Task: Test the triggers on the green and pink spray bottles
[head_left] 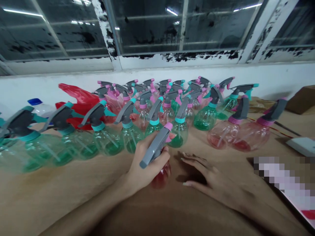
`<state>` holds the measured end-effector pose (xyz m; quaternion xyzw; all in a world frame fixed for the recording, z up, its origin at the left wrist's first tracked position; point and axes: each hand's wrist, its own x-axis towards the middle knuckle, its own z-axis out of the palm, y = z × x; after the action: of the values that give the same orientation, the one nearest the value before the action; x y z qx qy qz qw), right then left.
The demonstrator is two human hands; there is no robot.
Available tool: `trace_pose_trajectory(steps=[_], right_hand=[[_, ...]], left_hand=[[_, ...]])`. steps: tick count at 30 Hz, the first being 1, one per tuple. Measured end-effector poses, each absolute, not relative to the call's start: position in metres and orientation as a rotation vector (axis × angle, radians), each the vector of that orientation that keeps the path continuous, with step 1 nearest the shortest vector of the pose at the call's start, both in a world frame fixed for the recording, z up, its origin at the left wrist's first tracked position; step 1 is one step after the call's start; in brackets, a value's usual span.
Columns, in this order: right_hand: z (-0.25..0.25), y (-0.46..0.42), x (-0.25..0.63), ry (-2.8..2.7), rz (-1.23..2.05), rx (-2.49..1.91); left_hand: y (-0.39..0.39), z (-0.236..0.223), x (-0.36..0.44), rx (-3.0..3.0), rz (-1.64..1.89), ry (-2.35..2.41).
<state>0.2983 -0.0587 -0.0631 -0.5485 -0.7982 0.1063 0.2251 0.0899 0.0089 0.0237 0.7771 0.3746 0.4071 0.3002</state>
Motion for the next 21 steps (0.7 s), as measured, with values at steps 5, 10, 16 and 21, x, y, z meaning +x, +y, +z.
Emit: trace_pose_trajectory(steps=[5,10,16,21], right_hand=[[-0.033,-0.073,0.289,-2.137,0.492,-1.523],[-0.02,-0.078,0.291,-2.064,0.365,-1.486],[-0.017,-0.082,0.311,-1.968,0.116,-1.558],[-0.016,-0.076,0.339,-2.038,0.036,-1.598]], left_hand=[[0.003,0.024,0.108,1.99,1.035,1.011],[-0.003,0.013,0.146,1.936,1.057,0.809],[-0.008,0.017,0.19,1.919,0.973,0.627],[0.0,0.022,0.189,2.046,0.746,0.541]])
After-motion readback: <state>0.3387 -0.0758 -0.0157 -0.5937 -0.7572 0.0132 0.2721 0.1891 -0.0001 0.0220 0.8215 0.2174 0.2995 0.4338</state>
